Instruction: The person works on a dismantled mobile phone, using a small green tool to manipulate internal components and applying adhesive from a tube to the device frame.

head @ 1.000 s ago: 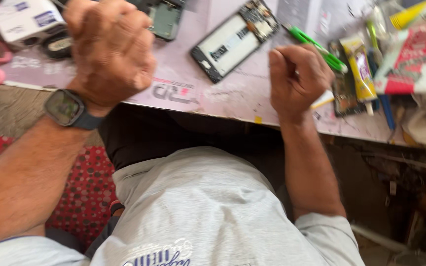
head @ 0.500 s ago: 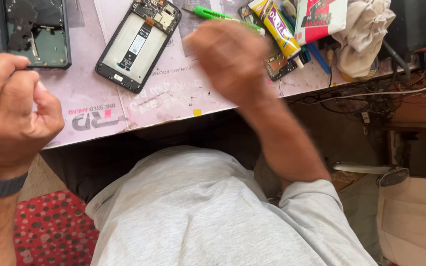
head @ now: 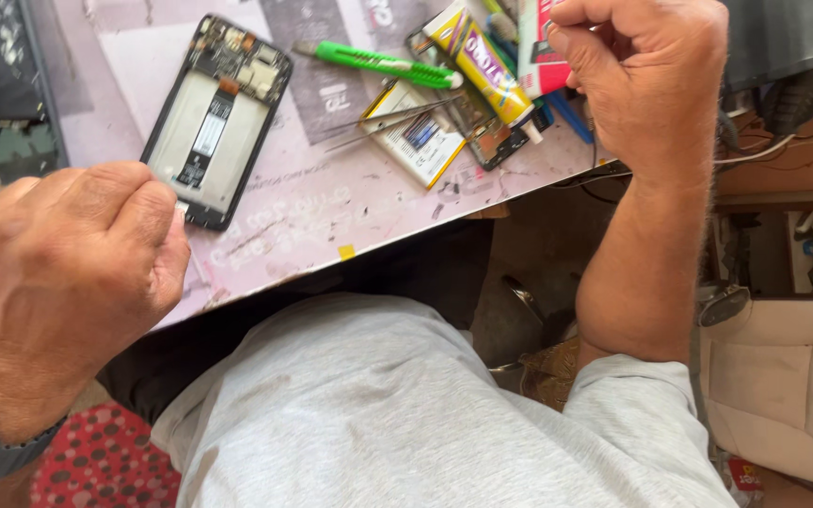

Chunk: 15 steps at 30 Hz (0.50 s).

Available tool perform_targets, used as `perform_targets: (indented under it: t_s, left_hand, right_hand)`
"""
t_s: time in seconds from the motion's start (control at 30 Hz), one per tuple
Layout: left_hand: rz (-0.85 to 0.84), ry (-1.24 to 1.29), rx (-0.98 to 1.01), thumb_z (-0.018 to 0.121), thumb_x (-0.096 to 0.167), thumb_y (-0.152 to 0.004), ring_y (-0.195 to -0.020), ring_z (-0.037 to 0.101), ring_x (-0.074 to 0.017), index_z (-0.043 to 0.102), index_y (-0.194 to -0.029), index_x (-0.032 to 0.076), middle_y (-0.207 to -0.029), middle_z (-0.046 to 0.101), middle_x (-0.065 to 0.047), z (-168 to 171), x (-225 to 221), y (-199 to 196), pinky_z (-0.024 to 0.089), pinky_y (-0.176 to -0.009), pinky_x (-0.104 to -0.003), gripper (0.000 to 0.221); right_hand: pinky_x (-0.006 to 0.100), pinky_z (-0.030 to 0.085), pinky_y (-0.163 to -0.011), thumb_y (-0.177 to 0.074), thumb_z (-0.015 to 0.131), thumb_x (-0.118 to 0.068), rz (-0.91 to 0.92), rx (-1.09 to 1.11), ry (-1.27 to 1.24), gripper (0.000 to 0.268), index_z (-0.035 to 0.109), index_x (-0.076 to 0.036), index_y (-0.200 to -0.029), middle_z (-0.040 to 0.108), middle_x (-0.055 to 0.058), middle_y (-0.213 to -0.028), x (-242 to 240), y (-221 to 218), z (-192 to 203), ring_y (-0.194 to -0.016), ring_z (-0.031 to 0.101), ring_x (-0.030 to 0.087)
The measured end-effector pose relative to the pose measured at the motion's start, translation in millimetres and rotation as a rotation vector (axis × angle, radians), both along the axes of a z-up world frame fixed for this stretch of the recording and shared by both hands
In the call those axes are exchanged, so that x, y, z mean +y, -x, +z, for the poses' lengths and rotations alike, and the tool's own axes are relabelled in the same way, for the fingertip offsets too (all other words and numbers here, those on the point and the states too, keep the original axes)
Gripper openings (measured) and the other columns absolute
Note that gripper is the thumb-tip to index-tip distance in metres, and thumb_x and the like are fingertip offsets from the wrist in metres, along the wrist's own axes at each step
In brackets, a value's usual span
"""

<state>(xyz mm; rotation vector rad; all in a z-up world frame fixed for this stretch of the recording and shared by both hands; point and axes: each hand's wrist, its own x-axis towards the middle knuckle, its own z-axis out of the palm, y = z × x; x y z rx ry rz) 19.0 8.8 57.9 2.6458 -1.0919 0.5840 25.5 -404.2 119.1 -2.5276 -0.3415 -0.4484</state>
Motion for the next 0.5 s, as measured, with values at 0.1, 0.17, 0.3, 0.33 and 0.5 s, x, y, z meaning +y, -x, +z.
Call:
perform_targets:
  t_s: [0.1, 0.17, 0.3, 0.33, 0.5]
  left_hand:
    - [-0.054, -0.030, 0.015, 0.077, 0.013, -0.089, -0.088, 0.069, -0.0198, 0.071, -0.092, 0.007, -0.100, 0.069, -0.003, 6, -6, -15, 0.053, -0.077, -0.034, 0.009]
    - [-0.055, 0.009, 0.004, 0.077, 0.013, -0.087, -0.086, 0.069, -0.0201, 0.071, -0.094, 0.007, -0.103, 0.070, -0.003, 6, -13, -22, 0.054, -0.076, -0.033, 0.010]
    - [-0.077, 0.029, 0.016, 0.078, 0.012, -0.083, -0.080, 0.067, -0.0220, 0.071, -0.088, 0.006, -0.097, 0.071, -0.004, 6, -28, -32, 0.053, -0.072, -0.036, 0.010]
    - [-0.092, 0.021, 0.021, 0.077, 0.013, -0.082, -0.081, 0.067, -0.0223, 0.071, -0.088, 0.007, -0.095, 0.070, -0.005, 5, -34, -33, 0.053, -0.072, -0.036, 0.010]
    - [-0.222, -0.022, 0.051, 0.070, 0.012, -0.091, -0.087, 0.065, -0.0223, 0.071, -0.099, 0.009, -0.094, 0.067, -0.005, -1, -69, -48, 0.051, -0.082, -0.039, 0.009]
  right_hand:
    - [0.021, 0.054, -0.063, -0.104, 0.074, 0.015, 0.044, -0.040, 0.007, 0.008, 0.073, 0.008, -0.108, 0.073, 0.010, -0.094, 2, -4, 6, -0.076, 0.070, 0.011]
    - [0.023, 0.054, -0.062, -0.101, 0.074, 0.014, 0.002, -0.010, 0.019, 0.013, 0.073, 0.007, -0.111, 0.074, 0.012, -0.095, 4, -4, 12, -0.075, 0.070, 0.012]
    - [0.031, 0.056, -0.065, -0.093, 0.079, 0.007, 0.034, -0.060, 0.245, 0.017, 0.075, 0.004, -0.109, 0.076, 0.016, -0.098, 8, -11, 11, -0.076, 0.072, 0.020]
    - [0.034, 0.056, -0.069, -0.093, 0.079, 0.003, 0.018, -0.020, 0.284, 0.016, 0.076, 0.003, -0.109, 0.076, 0.016, -0.099, 9, -12, 7, -0.079, 0.072, 0.022]
    - [0.041, 0.057, -0.082, -0.099, 0.075, -0.008, -0.035, 0.041, 0.391, 0.011, 0.078, -0.003, -0.108, 0.076, 0.014, -0.102, 10, -24, -12, -0.089, 0.074, 0.029]
